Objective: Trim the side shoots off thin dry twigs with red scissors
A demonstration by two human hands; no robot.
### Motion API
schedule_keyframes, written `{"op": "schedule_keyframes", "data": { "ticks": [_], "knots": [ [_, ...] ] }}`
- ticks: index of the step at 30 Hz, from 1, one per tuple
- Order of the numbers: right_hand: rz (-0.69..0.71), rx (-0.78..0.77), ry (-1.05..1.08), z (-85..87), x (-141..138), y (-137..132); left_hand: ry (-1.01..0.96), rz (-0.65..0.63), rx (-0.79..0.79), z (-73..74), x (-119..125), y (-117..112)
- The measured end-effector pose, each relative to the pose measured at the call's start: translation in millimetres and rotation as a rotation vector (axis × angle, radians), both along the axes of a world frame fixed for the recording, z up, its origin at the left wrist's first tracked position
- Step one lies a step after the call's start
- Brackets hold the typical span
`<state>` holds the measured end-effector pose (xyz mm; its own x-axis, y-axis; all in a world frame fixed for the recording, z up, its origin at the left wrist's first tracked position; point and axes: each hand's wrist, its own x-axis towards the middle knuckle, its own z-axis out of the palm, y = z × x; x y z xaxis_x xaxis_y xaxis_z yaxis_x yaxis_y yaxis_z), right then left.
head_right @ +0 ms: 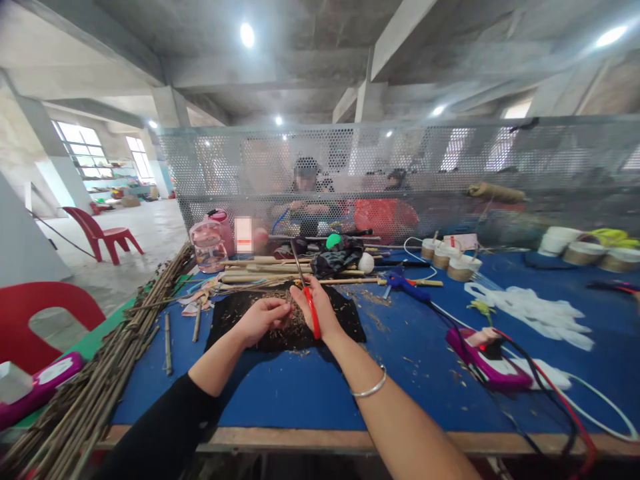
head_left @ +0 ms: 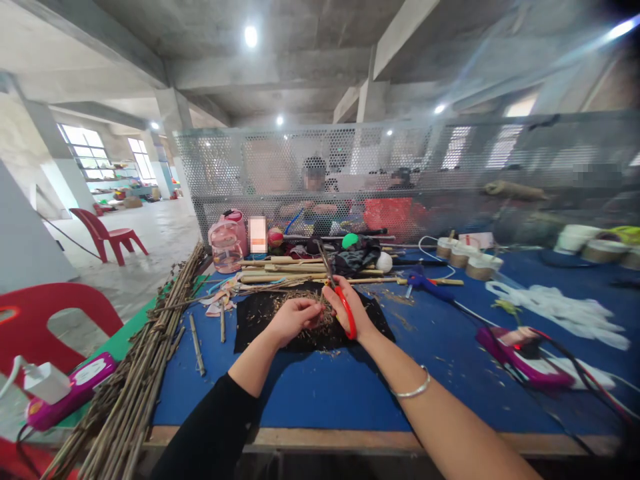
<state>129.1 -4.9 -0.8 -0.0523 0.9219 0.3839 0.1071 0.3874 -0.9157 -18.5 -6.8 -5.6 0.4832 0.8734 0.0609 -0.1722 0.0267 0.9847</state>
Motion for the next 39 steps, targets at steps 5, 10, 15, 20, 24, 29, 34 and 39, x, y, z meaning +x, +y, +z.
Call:
{"op": "schedule_keyframes", "data": {
  "ticks": [5, 10, 15, 20, 24, 29, 34, 39],
  "knots": [
    [-0.024, 0.129, -0.261, -1.3, 5.9, -0.1, -0.144, 0.194, 0.019, 3.5, -2.0, 5.4],
    [-0.044, 0.222, -0.502, -7.0, 3.8, -1.4, -0.14, 0.27, 0.01, 4.6, -5.1, 6.3],
    [-0.062, 0.288, -0.645, -13.2, 1.6, 0.7, -0.112, 0.254, 0.061, 4.7, -5.0, 4.2],
    [-0.098, 0.336, -0.68, -16.0, 0.2, 1.2, -0.04, 0.239, 0.111, 3.9, -7.3, 3.9],
    [-0.116, 0.364, -0.668, -14.1, -1.1, -0.4, 0.006, 0.222, 0.21, 3.5, -7.9, 2.4],
    [-0.107, 0.372, -0.679, -7.2, -1.2, -4.2, 0.055, 0.232, 0.242, 3.7, -7.5, -0.2],
    [-0.141, 0.325, -0.734, -2.5, 1.5, -6.5, 0.143, 0.276, 0.277, 0.4, -11.5, 2.4],
    [-0.15, 0.281, -0.76, -3.4, 4.0, -6.1, 0.18, 0.294, 0.258, -3.0, -13.1, 4.9]
  ]
}}
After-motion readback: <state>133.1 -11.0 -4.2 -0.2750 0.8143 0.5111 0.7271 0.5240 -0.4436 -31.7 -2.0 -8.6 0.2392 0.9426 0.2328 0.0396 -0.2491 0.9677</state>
